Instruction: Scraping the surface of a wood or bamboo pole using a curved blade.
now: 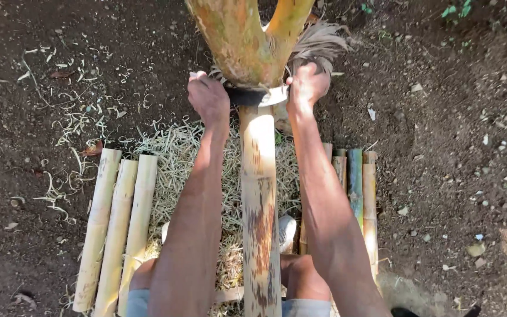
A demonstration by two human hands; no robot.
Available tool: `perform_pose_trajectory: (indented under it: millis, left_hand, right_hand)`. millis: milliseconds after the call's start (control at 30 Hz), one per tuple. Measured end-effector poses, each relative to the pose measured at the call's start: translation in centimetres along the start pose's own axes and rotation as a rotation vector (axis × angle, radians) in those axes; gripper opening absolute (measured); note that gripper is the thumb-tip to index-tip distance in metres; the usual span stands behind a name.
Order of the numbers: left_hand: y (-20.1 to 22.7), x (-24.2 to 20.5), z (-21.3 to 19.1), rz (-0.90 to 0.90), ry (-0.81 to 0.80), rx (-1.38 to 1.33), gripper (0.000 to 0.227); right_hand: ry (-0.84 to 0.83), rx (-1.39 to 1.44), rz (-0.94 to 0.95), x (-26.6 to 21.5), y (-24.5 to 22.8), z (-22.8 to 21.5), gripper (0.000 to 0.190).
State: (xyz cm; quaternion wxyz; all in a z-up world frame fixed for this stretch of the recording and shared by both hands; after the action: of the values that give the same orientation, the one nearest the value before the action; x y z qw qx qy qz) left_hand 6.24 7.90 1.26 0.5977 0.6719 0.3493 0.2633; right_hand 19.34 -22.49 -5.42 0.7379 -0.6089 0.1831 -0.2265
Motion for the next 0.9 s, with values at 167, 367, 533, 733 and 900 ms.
perform_pose_trajectory:
  millis: [167,367,533,733,900]
  left_hand:
    - [-3.1,-3.0,-2.8,0.012,-0.020,0.027,0.042]
    - [-5.0,-9.0,-6.8,-0.030,-0.079,-0.023,0.040]
    - [-4.7,-8.3,-6.5,-0.039,-0.027,0.027,0.038]
    - [-2.9,-3.8,-2.5,-0.169,-0.073,-0.145,0.033]
    - [-1.7,-0.1,-0.1,-0.033,-0.037,-0.132,0.027]
  right_hand:
    - [-0.011,-0.053,0.069,-5.8,-4.2,-3.0,0.018]
    - [-0.040,-0.209,0.030,-12.4,-8.7,-7.1,0.019]
    - [-0.091,-0.220,-0.004,-10.9,-7.8,-6.0,0.022]
    - [0.082,-0.298,0.133,-6.6,-6.6,-1.8,0.034]
    - [0.074,-0.230,0.028,0.2,-1.6,0.3,0.035]
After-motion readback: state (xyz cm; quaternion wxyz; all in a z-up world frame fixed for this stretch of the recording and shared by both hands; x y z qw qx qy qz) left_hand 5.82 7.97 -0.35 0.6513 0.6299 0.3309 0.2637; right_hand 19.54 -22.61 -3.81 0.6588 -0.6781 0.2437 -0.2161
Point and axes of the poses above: each hand's wrist, its own x-axis towards the middle knuckle, its own z-axis out of the palm, y = z × x, the point moved 9 cm from there along x, towards the middle knuckle, and after that the axes turned 3 degrees about -x, right-handed, at the moved point
